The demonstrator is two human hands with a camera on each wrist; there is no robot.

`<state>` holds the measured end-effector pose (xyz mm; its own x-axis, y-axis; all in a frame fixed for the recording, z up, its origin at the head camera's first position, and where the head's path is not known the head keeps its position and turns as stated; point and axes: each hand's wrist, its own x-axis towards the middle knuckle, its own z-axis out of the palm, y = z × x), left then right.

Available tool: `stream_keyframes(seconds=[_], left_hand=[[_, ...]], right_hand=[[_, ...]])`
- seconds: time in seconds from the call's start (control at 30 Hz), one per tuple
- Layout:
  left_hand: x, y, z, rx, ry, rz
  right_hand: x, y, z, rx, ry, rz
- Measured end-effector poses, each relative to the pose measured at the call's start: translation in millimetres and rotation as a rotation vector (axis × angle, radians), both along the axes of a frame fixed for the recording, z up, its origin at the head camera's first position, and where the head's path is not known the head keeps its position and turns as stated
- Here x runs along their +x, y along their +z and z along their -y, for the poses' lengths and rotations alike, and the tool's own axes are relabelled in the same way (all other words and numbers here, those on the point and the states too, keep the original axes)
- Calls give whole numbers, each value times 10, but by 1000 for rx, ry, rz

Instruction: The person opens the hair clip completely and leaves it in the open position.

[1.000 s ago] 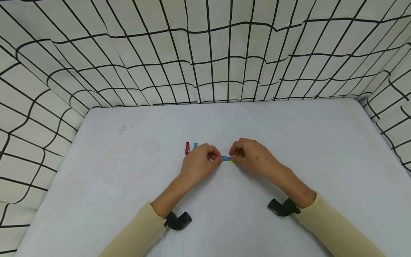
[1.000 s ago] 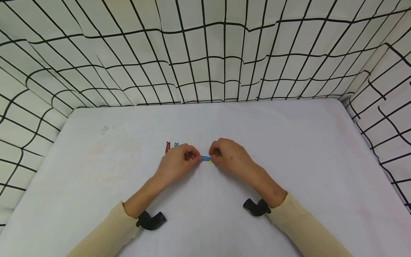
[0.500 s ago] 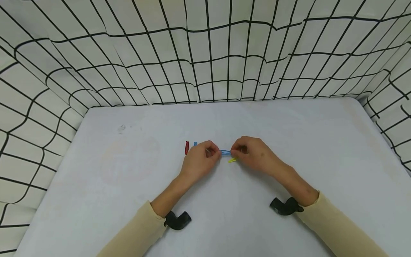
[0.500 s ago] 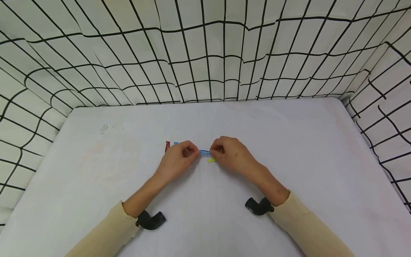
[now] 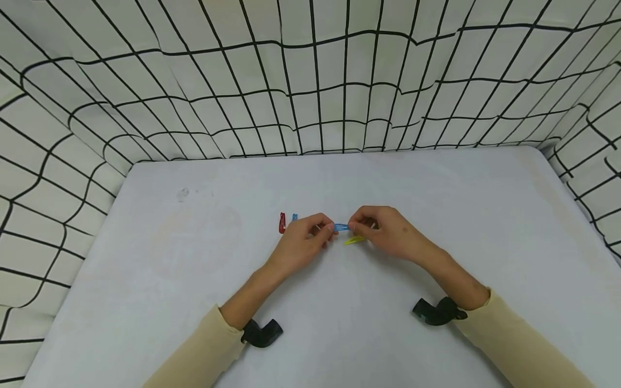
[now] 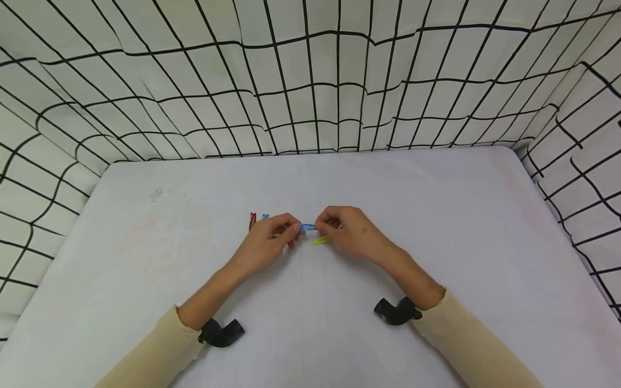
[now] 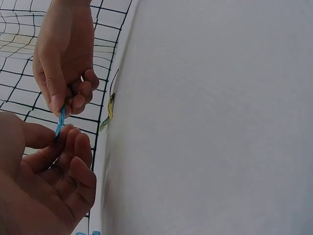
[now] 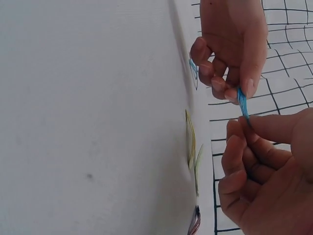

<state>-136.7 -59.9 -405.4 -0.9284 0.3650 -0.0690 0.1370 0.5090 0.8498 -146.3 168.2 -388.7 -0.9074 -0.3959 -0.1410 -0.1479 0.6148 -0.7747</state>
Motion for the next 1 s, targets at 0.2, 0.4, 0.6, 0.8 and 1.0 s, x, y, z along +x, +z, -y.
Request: stream_keyframes(seconds=[0.2,0.4,0.6,0.8,1.0], left_hand=[[14,18,0,19,-12,12],[17,29,-4,82,7,5],[7,31,14,151,5,33],[-23,15,60,247,-16,116],[-36,24,80,303,-20,178]], right_hand=[[9,-42,-24,-55,23,-24],[17,-50,-43,-120,40,3],[15,-52,-35,-212,66,41],[20,-62,-20,-272,81,53],[20,-73,-12,-305,81,61]])
